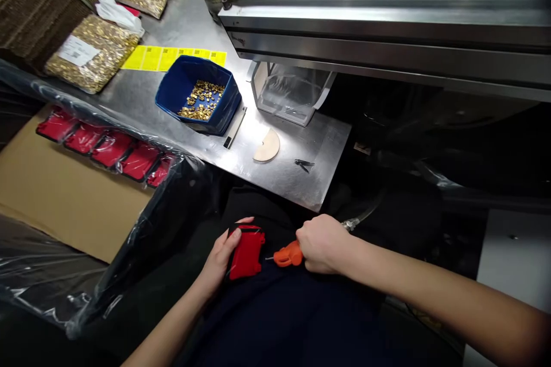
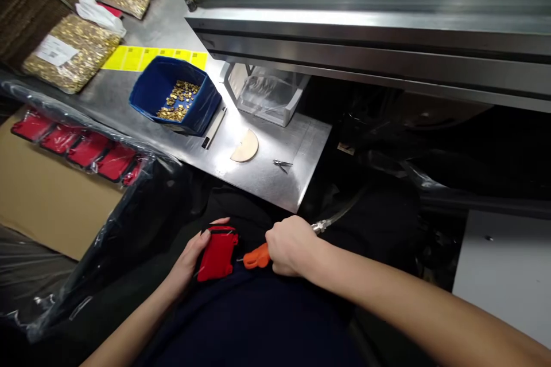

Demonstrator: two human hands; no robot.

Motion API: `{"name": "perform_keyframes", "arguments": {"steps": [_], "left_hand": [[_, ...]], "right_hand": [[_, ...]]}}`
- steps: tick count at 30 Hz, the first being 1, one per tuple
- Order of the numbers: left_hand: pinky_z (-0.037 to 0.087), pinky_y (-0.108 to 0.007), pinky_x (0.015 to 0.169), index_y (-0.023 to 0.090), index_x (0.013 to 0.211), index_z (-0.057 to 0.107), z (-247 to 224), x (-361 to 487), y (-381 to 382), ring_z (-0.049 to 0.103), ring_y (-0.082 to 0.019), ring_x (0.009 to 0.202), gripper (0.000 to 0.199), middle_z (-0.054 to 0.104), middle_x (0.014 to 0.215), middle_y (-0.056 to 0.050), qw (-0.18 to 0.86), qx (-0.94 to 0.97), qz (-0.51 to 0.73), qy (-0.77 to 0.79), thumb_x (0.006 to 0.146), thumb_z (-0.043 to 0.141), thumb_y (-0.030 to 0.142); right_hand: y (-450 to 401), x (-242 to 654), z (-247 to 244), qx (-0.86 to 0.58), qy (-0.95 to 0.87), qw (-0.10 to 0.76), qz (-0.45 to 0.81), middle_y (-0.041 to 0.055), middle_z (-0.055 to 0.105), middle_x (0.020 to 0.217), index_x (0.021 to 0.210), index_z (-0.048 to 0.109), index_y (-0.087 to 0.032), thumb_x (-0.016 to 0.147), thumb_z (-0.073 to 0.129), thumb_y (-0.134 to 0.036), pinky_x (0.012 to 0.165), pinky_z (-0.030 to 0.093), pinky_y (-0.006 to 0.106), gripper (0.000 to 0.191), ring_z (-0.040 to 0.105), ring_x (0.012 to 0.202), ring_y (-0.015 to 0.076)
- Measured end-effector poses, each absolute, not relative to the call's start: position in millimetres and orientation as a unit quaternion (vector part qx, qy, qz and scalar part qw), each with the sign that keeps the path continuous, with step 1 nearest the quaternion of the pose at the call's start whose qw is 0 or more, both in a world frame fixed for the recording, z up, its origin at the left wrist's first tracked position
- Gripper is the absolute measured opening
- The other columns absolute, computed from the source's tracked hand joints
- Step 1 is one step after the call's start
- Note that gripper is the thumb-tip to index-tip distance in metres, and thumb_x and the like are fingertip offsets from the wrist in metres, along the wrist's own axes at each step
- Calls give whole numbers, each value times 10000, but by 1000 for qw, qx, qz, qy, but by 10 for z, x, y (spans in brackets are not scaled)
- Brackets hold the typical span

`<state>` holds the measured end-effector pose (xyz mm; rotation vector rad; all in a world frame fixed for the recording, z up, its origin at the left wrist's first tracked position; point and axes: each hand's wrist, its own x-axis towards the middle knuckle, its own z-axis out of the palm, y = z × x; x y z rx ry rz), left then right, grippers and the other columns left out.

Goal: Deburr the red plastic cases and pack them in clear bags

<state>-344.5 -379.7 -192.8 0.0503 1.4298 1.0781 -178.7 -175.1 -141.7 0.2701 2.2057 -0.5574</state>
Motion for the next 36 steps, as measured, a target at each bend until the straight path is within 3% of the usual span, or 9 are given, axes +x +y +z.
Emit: {"name": "perform_keyframes", "arguments": {"steps": [9, 12, 14, 19, 23, 26, 30, 33, 36], "left_hand": [[502, -463, 1051, 253, 1582, 316, -1730, -3533, -3771, 625, -335, 1234, 788, 640, 1384, -125, 651, 151, 391, 633, 942, 588, 623], [391, -470, 1185, 355, 1645, 39, -1475, -3557, -3688, 524, -316, 1371, 1125, 493, 1551, -85, 620, 356, 258, 650, 818, 801, 380], [384, -510, 1180, 364, 1638, -88, -1334, -3519, -3558, 479, -335, 1401, 1201, 450, 1588, -89, 549, 516, 141, 642, 799, 748, 168], [441, -612, 1060, 262, 1663, 49, -1289, -3427, -3274, 495, -431, 1357, 1022, 538, 1509, -173, 393, 732, -63, 553, 780, 469, -35], [411, -559, 1148, 333, 1656, 114, -1490, -3563, -3402, 518, -391, 1357, 1119, 541, 1512, -117, 519, 625, 128, 569, 713, 656, 70], [520, -497, 1063, 352, 1603, 296, -1683, -3634, -3553, 599, -382, 1290, 938, 606, 1447, -107, 647, 290, 346, 614, 790, 759, 292], [540, -532, 1035, 251, 1639, 173, -1855, -3554, -3623, 657, -414, 1221, 1010, 681, 1351, -176, 705, -140, 492, 492, 835, 719, 525], [554, -471, 1032, 229, 1642, 183, -1871, -3516, -3562, 640, -396, 1256, 1065, 692, 1339, -179, 709, -198, 516, 438, 790, 775, 470], [627, -393, 855, 294, 1590, 357, -1820, -3543, -3329, 709, -350, 1136, 895, 694, 1352, -125, 696, -121, 516, 484, 816, 786, 425]], "right_hand": [[-1600, -1845, -1066, 115, 859, 447, -221, 126, 733, 771, 796, 751, -133, 745, 659, -254, 617, 471, 278, 160, 741, 748, 267], [-1359, -1757, -880, 129, 852, 461, -212, 100, 713, 709, 746, 740, -150, 731, 650, -216, 547, 424, 268, 112, 723, 676, 257], [-1202, -1736, -770, 144, 852, 462, -198, 81, 694, 662, 725, 733, -162, 728, 634, -193, 512, 394, 267, 104, 699, 613, 244], [-1108, -1900, -655, 122, 864, 459, -168, 117, 717, 707, 803, 765, -132, 728, 673, -208, 608, 468, 283, 141, 720, 697, 257], [-1141, -1936, -661, 113, 876, 431, -182, 137, 752, 818, 900, 777, -137, 757, 689, -272, 694, 508, 302, 216, 740, 819, 275], [-1227, -1814, -670, 143, 878, 414, -192, 118, 748, 798, 858, 763, -154, 780, 684, -308, 693, 499, 291, 190, 736, 788, 251], [-1477, -1577, -761, 178, 886, 375, -207, 103, 723, 785, 783, 705, -160, 821, 641, -329, 670, 486, 324, 184, 709, 729, 246], [-1500, -1326, -875, 177, 911, 322, -189, 113, 705, 910, 890, 687, -145, 837, 625, -282, 798, 495, 396, 160, 684, 849, 271], [-1190, -1029, -1000, 209, 939, 238, -138, 128, 653, 1132, 1066, 661, -159, 869, 617, -245, 941, 444, 426, 219, 611, 1080, 292]]}}
